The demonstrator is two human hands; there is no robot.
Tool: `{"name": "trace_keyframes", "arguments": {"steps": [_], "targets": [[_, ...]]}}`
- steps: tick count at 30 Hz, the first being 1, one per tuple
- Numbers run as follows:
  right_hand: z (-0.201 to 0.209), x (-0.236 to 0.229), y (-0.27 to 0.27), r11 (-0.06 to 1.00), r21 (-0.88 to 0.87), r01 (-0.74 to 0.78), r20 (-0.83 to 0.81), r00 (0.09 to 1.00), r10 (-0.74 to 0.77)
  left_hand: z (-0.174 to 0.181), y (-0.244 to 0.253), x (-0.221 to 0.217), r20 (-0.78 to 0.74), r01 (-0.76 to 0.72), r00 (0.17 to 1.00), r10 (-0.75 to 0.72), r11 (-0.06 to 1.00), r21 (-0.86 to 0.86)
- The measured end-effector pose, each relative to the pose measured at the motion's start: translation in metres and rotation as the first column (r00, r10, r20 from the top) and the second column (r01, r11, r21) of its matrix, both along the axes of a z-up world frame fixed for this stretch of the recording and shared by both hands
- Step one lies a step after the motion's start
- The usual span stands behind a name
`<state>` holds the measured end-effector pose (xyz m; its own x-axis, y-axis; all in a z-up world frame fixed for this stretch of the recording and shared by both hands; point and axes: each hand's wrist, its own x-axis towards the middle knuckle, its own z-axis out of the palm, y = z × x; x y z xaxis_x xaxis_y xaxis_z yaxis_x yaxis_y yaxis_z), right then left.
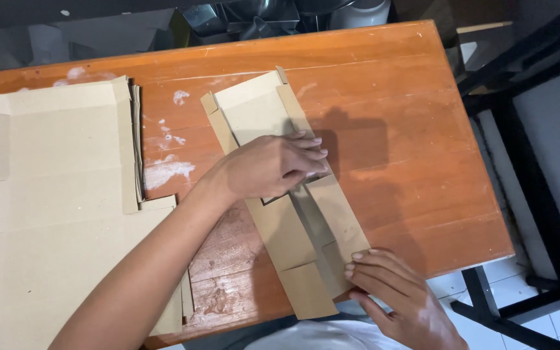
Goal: The person folds flat cardboard pieces into small rectangular boxes by hand. They fold the side flaps, tuck the top flap to close the box, and place the finished box on a nearby shelf. The process is repeated with additional flat cardboard pieces.
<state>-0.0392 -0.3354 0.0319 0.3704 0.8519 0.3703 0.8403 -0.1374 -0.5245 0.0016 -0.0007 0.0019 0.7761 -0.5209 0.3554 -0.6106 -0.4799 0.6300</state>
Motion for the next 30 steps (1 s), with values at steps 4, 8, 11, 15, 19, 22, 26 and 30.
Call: {"name": "trace_keyframes", "arguments": {"steps": [4,8,11,15,19,22,26,30], "targets": [[-0.015,-0.001,-0.004,0.995,0.047,0.088,-0.076,0.994,-0.084,0.034,-0.012,-0.012,-0.133,-0.157,0.977,0.17,0.982,0.1],[-0.017,0.004,0.001,0.984,0.139,0.115,-0.1,0.99,-0.101,0.077,-0.05,-0.026,-0.248,0.049,0.967,0.053,0.92,0.388],[-0.009,0.011,0.006,0.982,0.127,0.141,-0.085,0.988,-0.131,0.075,-0.073,-0.027,-0.47,0.187,0.878,0.093,0.837,0.514],[-0.021,0.024,-0.008,0.924,-0.128,0.361,-0.007,0.931,-0.365,0.037,-0.09,-0.034,-0.333,0.045,0.928,0.165,0.84,0.54],[-0.002,0.037,0.014,0.815,-0.282,0.505,-0.037,0.844,-0.536,0.009,-0.102,-0.034,-0.281,-0.031,0.936,0.209,0.848,0.529],[0.005,0.048,0.029,0.782,-0.384,0.491,-0.037,0.838,-0.544,0.0,-0.105,-0.033,-0.304,-0.004,0.934,0.188,0.855,0.518],[0.011,0.06,0.043,0.761,-0.488,0.427,-0.149,0.818,-0.555,0.01,-0.103,-0.034,-0.314,0.035,0.932,0.179,0.82,0.572],[0.016,0.067,0.025,0.696,-0.679,0.232,-0.239,0.827,-0.509,0.016,-0.103,-0.039,-0.209,-0.034,0.957,0.202,0.792,0.609]]}}
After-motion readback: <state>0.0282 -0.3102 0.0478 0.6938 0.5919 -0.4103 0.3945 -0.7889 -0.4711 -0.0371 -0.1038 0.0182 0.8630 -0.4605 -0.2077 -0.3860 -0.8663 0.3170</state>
